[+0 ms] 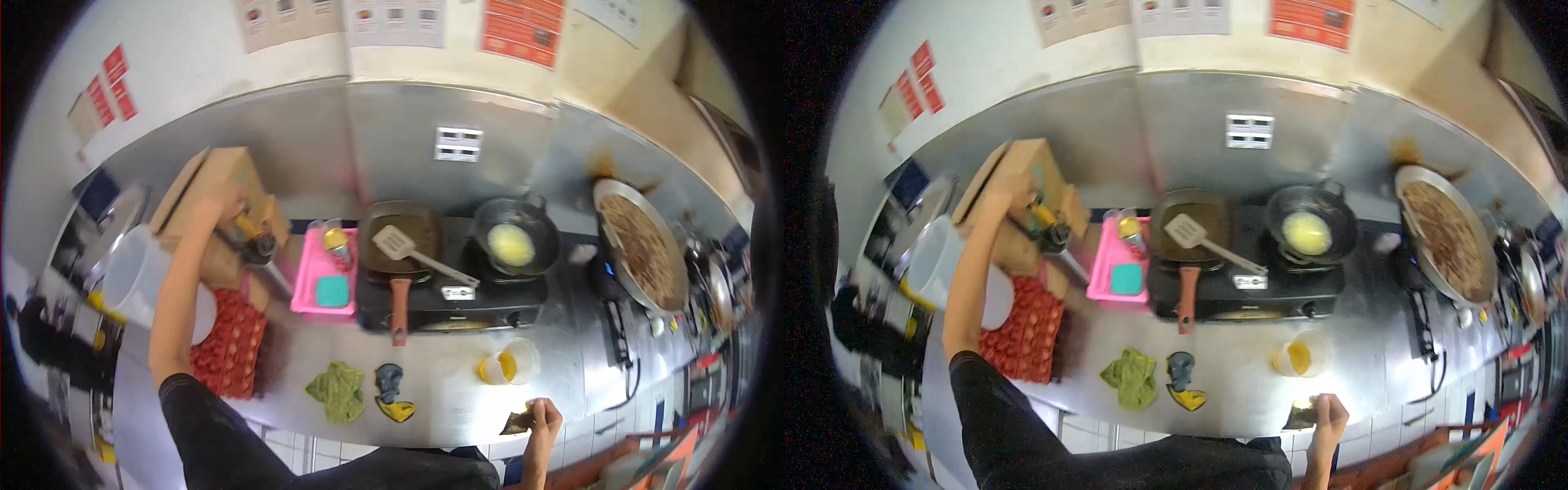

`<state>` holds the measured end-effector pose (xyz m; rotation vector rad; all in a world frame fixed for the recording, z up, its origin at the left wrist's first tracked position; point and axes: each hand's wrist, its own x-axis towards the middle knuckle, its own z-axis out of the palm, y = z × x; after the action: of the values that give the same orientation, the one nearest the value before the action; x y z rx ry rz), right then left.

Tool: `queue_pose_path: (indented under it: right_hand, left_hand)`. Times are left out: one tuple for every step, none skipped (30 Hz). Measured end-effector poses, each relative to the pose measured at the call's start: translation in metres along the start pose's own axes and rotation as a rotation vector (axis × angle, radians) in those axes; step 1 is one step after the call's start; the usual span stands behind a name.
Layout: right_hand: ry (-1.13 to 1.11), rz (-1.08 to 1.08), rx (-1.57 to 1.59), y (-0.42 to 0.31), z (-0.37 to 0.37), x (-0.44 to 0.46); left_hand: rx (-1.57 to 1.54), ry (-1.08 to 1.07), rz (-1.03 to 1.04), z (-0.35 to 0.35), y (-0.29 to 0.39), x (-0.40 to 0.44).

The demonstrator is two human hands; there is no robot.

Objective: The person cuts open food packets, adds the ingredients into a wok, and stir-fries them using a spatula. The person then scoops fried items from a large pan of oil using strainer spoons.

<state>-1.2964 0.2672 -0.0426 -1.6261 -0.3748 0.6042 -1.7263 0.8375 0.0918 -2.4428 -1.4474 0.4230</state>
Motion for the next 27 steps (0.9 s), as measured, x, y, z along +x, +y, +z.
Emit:
queue_pose_path:
  right_hand:
    - [-0.057, 0.029, 0.005, 0.006, -0.006, 0.001]
    - [-0.086, 0.033, 0.007, 0.011, -0.003, 0.001]
    - [-0.050, 0.073, 0.073, 0.016, -0.004, 0.000]
    - [-0.003, 0.115, 0.137, 0.021, -0.010, -0.001]
    - [-0.083, 0.118, 0.126, 0.022, -0.016, 0.000]
    - [-0.076, 0.123, 0.135, 0.022, -0.021, 0.001]
    - [-0.114, 0.143, 0.132, 0.020, -0.026, 0.001]
    - [-0.143, 0.165, 0.129, 0.019, -0.035, 0.001]
    - [-0.131, 0.155, 0.132, 0.026, -0.044, 0.005]
    - [-0.116, 0.167, 0.133, 0.027, -0.055, 0.007]
    - [-0.055, 0.204, 0.181, 0.036, -0.068, 0.011]
    - [0.016, 0.256, 0.240, 0.044, -0.084, 0.015]
    - [-0.013, 0.281, 0.249, 0.046, -0.104, 0.021]
    - [0.020, 0.322, 0.331, 0.059, -0.126, 0.031]
    - [0.067, 0.376, 0.462, 0.061, -0.147, 0.038]
    - [0.032, 0.420, 0.585, 0.075, -0.176, 0.049]
    - [0.059, 0.434, 0.631, 0.082, -0.203, 0.057]
    - [0.061, 0.399, 0.703, 0.082, -0.230, 0.060]
    - [0.042, 0.359, 0.754, 0.080, -0.260, 0.060]
    - [0.018, 0.317, 0.801, 0.077, -0.290, 0.059]
    - [0.063, 0.297, 0.824, 0.072, -0.319, 0.060]
    - [0.095, 0.261, 0.775, 0.066, -0.348, 0.058]
    - [0.131, 0.226, 0.729, 0.064, -0.373, 0.054]
    - [0.185, 0.211, 0.750, 0.069, -0.397, 0.049]
    - [0.187, 0.143, 0.748, 0.075, -0.424, 0.048]
    - [0.182, 0.070, 0.737, 0.071, -0.446, 0.047]
    - [0.241, 0.039, 0.745, 0.066, -0.465, 0.041]
  left_hand:
    - [-0.145, 0.116, -0.095, -0.034, 0.017, -0.031]
    - [-0.289, 0.243, -0.176, -0.070, 0.029, -0.059]
    - [-0.287, 0.234, -0.190, -0.083, 0.030, -0.084]
    - [-0.632, 0.307, -0.092, -0.091, 0.038, -0.108]
    - [-0.973, 0.381, 0.016, -0.094, 0.051, -0.129]
    - [-1.087, 0.475, 0.002, -0.090, 0.076, -0.154]
    - [-1.201, 0.565, -0.004, -0.083, 0.113, -0.184]
    - [-1.445, 0.555, -0.124, -0.071, 0.151, -0.208]
    - [-1.446, 0.593, -0.086, -0.053, 0.188, -0.226]
    - [-1.259, 0.444, -0.238, -0.049, 0.234, -0.242]
    - [-1.063, 0.299, -0.370, -0.046, 0.286, -0.258]
    - [-1.443, 0.335, -0.269, -0.038, 0.337, -0.268]
    - [-1.905, 0.356, -0.155, -0.031, 0.389, -0.279]
    - [-2.288, 0.336, -0.059, -0.023, 0.440, -0.288]
    - [-2.061, 0.418, 0.231, -0.012, 0.486, -0.292]
    - [-2.077, 0.360, 0.295, -0.025, 0.525, -0.301]
    - [-2.013, 0.245, 0.254, -0.043, 0.562, -0.309]
    - [-1.933, 0.143, 0.216, -0.061, 0.596, -0.316]
    - [-1.893, 0.049, 0.294, -0.075, 0.628, -0.322]
    - [-1.886, 0.021, 0.350, -0.088, 0.665, -0.327]
    - [-1.844, 0.021, 0.421, -0.105, 0.703, -0.332]
    - [-1.800, 0.019, 0.494, -0.122, 0.735, -0.337]
    - [-1.787, -0.065, 0.576, -0.128, 0.767, -0.334]
    - [-1.771, -0.100, 0.634, -0.138, 0.799, -0.334]
    - [-1.762, -0.109, 0.730, -0.150, 0.835, -0.336]
    - [-1.759, -0.107, 0.824, -0.160, 0.867, -0.338]
    - [-1.734, -0.148, 0.886, -0.169, 0.895, -0.341]
